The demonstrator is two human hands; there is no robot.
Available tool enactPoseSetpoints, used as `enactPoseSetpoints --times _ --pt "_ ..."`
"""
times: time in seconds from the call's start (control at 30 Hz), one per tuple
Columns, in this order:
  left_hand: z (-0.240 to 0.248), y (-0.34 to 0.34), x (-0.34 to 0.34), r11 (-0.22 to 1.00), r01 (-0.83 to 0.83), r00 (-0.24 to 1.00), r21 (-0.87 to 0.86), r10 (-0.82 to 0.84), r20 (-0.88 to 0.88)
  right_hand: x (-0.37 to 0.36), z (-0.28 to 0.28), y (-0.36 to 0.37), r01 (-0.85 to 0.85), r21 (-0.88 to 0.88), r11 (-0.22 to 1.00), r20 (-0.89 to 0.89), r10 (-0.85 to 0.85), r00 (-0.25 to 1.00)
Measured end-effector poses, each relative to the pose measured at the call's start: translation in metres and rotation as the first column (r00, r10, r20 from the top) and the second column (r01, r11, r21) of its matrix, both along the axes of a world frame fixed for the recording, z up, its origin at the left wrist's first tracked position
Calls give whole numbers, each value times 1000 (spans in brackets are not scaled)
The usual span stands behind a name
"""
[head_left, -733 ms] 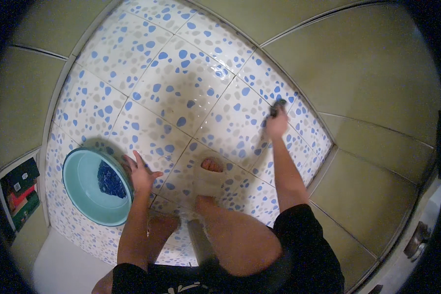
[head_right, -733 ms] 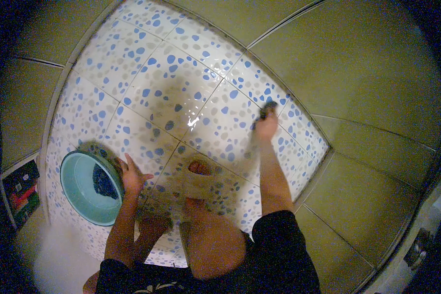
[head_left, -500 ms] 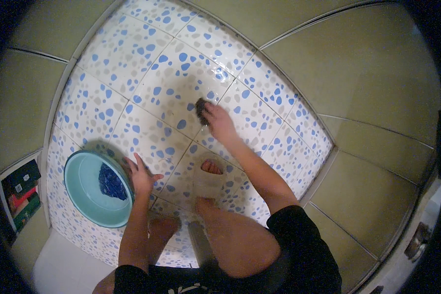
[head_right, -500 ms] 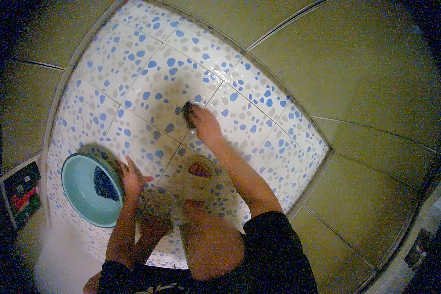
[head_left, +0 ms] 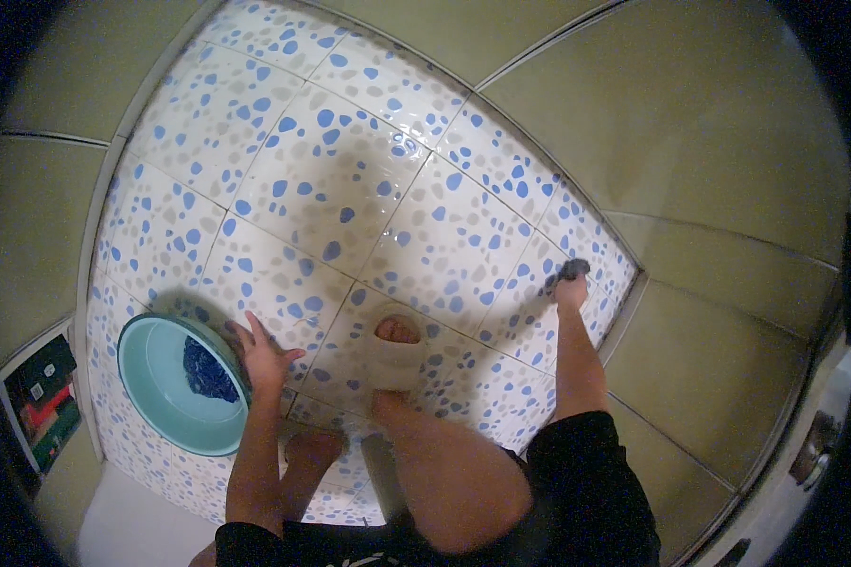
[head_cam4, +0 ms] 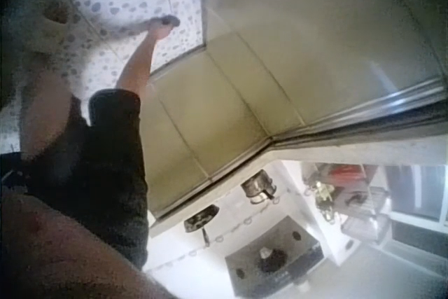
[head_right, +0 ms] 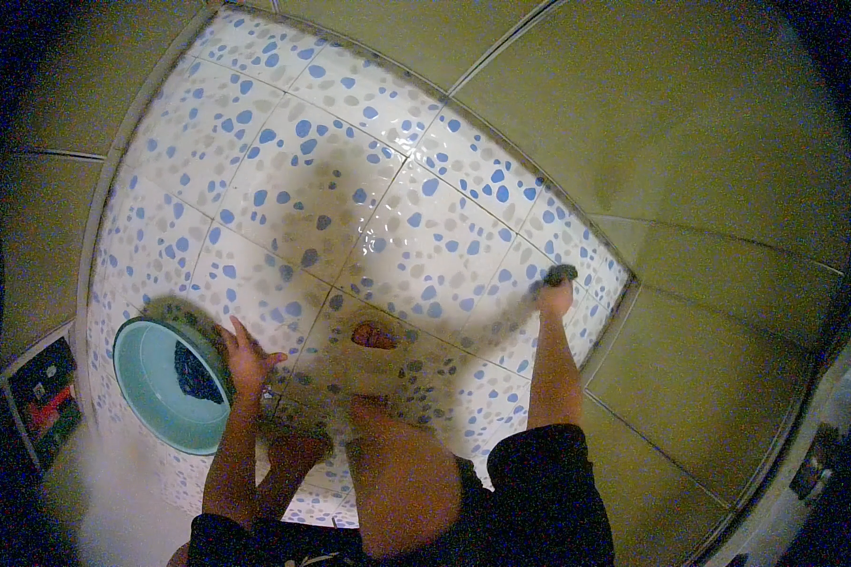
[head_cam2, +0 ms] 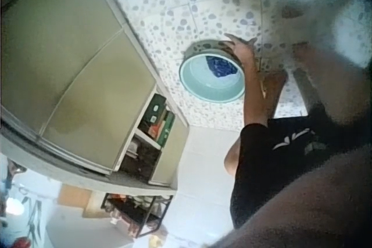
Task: The person scrubs the floor tiles with a brush, repeatedly moving the brush back and forth and dipping it into a bucket of water.
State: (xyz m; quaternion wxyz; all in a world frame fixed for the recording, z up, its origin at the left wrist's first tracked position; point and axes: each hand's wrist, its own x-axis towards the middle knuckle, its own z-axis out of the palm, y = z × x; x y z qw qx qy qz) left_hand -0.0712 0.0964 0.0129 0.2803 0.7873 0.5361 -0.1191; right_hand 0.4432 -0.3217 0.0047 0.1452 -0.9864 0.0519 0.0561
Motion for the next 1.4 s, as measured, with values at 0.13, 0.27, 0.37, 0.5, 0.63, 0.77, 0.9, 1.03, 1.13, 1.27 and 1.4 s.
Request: enactPoseSetpoints --times 0.13,0.27,0.37,0.5,0.63,0.77,0.9,1.03,1.13,1.27,1.4 --pt "16 1 5 997 -47 998 -62 43 -55 15 -7 90 -253 32 967 181 243 953" --pt "11 1 6 1000 -17 998 -23 15 -69 -17 -14 223 -553 139 822 209 521 828" --pt "11 4 2 1000 -17 998 -26 15 -68 -87 -21 303 -818 143 557 257 777 574" --pt "11 4 1 1000 10 999 -1 -10 -38 -145 -16 339 -975 40 217 243 945 221" --pt "13 5 -4 998 -34 999 -61 35 19 -97 -17 312 -940 -2 342 360 877 319" --pt "4 2 -13 1000 -7 996 -18 9 90 -12 1 242 -688 3 726 214 672 709" --pt "15 1 6 997 -38 998 -70 41 39 -2 0 234 -604 -170 779 195 627 754" --pt "4 1 -16 993 68 998 99 -68 -11 -99 -7 310 -782 83 618 193 759 621" --pt "16 5 -2 995 -39 997 -95 46 65 -173 -22 350 -925 166 342 269 887 376" --pt "18 6 0 989 -83 991 -126 95 92 -243 -38 369 -998 50 -25 206 978 -14" --pt "22 9 0 973 -120 990 -199 131 45 -204 -28 373 -1000 19 24 171 985 27"
